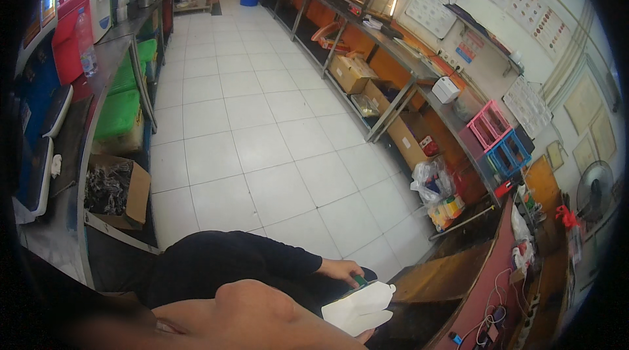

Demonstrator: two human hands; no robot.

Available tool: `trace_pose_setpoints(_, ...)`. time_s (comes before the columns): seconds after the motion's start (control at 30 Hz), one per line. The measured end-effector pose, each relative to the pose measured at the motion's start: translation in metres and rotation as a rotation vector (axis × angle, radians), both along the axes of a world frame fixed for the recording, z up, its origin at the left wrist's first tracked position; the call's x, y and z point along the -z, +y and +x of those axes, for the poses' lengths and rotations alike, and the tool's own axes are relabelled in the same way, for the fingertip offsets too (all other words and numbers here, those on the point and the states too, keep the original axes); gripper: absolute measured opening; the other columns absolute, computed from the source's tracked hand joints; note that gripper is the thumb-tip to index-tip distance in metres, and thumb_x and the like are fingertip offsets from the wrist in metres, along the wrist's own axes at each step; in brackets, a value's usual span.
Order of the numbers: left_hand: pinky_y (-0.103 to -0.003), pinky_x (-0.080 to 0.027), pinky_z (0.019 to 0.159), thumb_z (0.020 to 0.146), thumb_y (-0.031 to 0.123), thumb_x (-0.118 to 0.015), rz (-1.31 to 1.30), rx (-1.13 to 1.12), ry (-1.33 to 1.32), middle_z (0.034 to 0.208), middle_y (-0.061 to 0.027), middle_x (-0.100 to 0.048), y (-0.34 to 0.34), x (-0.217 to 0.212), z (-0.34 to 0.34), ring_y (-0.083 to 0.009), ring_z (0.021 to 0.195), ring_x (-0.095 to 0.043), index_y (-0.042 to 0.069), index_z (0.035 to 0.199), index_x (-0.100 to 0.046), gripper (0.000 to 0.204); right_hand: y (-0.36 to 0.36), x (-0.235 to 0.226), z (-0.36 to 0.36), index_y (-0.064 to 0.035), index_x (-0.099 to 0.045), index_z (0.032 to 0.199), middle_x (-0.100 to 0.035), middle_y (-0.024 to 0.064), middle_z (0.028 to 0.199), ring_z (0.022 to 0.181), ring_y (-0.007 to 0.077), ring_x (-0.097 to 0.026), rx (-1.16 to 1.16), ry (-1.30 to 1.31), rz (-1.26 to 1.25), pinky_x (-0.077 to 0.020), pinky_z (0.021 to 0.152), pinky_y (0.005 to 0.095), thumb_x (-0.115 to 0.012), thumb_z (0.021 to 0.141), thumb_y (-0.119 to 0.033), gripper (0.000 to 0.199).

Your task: The person assembles small, colorful paper food containers by folding and tucking the flaps. They handle several white foam inserts, placing them into the containers and stacking the completed units on a cluttered counter.

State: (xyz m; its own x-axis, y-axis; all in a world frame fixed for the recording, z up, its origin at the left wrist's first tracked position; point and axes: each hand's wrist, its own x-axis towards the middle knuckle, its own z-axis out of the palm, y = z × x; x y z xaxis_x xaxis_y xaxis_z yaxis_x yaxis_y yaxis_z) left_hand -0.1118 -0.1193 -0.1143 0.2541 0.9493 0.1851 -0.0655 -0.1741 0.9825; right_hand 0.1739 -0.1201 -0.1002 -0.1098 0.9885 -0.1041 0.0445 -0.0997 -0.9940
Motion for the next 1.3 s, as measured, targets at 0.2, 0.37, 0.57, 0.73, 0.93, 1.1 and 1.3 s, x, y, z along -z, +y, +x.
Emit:
trace_pose_setpoints(0.2,-0.035,-0.046,0.075,0.094,0.022,-0.069,0.09,-0.06,0.178,0.087,-0.0092,-0.065,-0.008,-0.005,0.011,-0.0168,0.082,-0.057,0.0,0.102,-0.063,0.024,-0.004,-0.007,0.005,0.001,-0.066,0.11,-0.066,0.0098,0.094,0.079,0.018,-0.061,-0.016,-0.047,0.028,-0.05,0.064,0.0324,-0.067,0.092,-0.006,0.019)
trace_pose_setpoints(0.37,-0.038,-0.047,0.075,0.096,0.022,-0.065,0.103,-0.095,0.225,0.088,-0.0122,-0.065,-0.022,-0.021,0.009,-0.0199,0.082,-0.059,0.0,0.104,-0.062,0.024,-0.002,-0.009,0.011,0.0009,-0.067,0.108,-0.066,0.009,0.089,0.075,0.0168,-0.061,-0.03,-0.07,0.05,-0.0494,0.061,0.0317,-0.067,0.092,-0.005,0.017)
trace_pose_setpoints(0.57,-0.039,-0.049,0.078,0.096,0.018,-0.063,0.245,-0.118,0.167,0.094,-0.0151,-0.067,-0.014,-0.035,0.011,-0.0226,0.088,-0.063,-0.001,0.111,-0.061,0.024,0.011,-0.012,0.025,0.0003,-0.068,0.103,-0.066,0.0065,0.081,0.065,0.0133,-0.057,-0.03,-0.104,-0.08,-0.0454,0.053,0.0296,-0.068,0.09,-0.002,0.014)
trace_pose_setpoints(0.73,-0.043,-0.049,0.078,0.095,0.018,-0.061,0.349,-0.207,0.321,0.095,-0.0195,-0.064,-0.014,-0.042,0.013,-0.0351,0.088,-0.063,-0.002,0.109,-0.057,0.024,0.013,-0.021,0.022,0.0005,-0.068,0.102,-0.065,0.0061,0.08,0.064,0.0132,-0.056,-0.045,-0.231,0.085,-0.0444,0.054,0.0296,-0.069,0.087,0.001,0.015)
trace_pose_setpoints(0.93,-0.046,-0.048,0.076,0.097,0.024,-0.059,0.36,-0.251,0.28,0.095,-0.0199,-0.059,-0.03,-0.054,0.021,-0.0392,0.088,-0.06,-0.001,0.102,-0.054,0.026,-0.006,-0.047,0.013,0.0032,-0.068,0.099,-0.066,0.0081,0.083,0.074,0.0165,-0.057,0.013,-0.374,0.213,-0.0493,0.067,0.0324,-0.07,0.087,-0.001,0.013)
trace_pose_setpoints(1.1,-0.044,-0.048,0.077,0.096,0.025,-0.06,0.319,-0.275,0.342,0.097,-0.0192,-0.06,-0.029,-0.052,0.021,-0.0371,0.092,-0.061,0.0,0.103,-0.056,0.026,-0.018,-0.051,-0.008,0.0059,-0.069,0.099,-0.068,0.0098,0.087,0.08,0.0184,-0.059,0.111,-0.508,0.342,-0.051,0.076,0.0336,-0.07,0.086,-0.001,0.015)
trace_pose_setpoints(1.3,-0.043,-0.048,0.083,0.096,0.022,-0.061,0.238,-0.226,0.279,0.101,-0.0201,-0.06,-0.025,-0.043,0.021,-0.0375,0.098,-0.061,-0.001,0.107,-0.057,0.025,0.006,-0.024,-0.003,0.0042,-0.069,0.099,-0.068,0.0104,0.089,0.082,0.0194,-0.06,0.148,-0.431,0.353,-0.0512,0.079,0.0337,-0.072,0.084,-0.002,0.017)
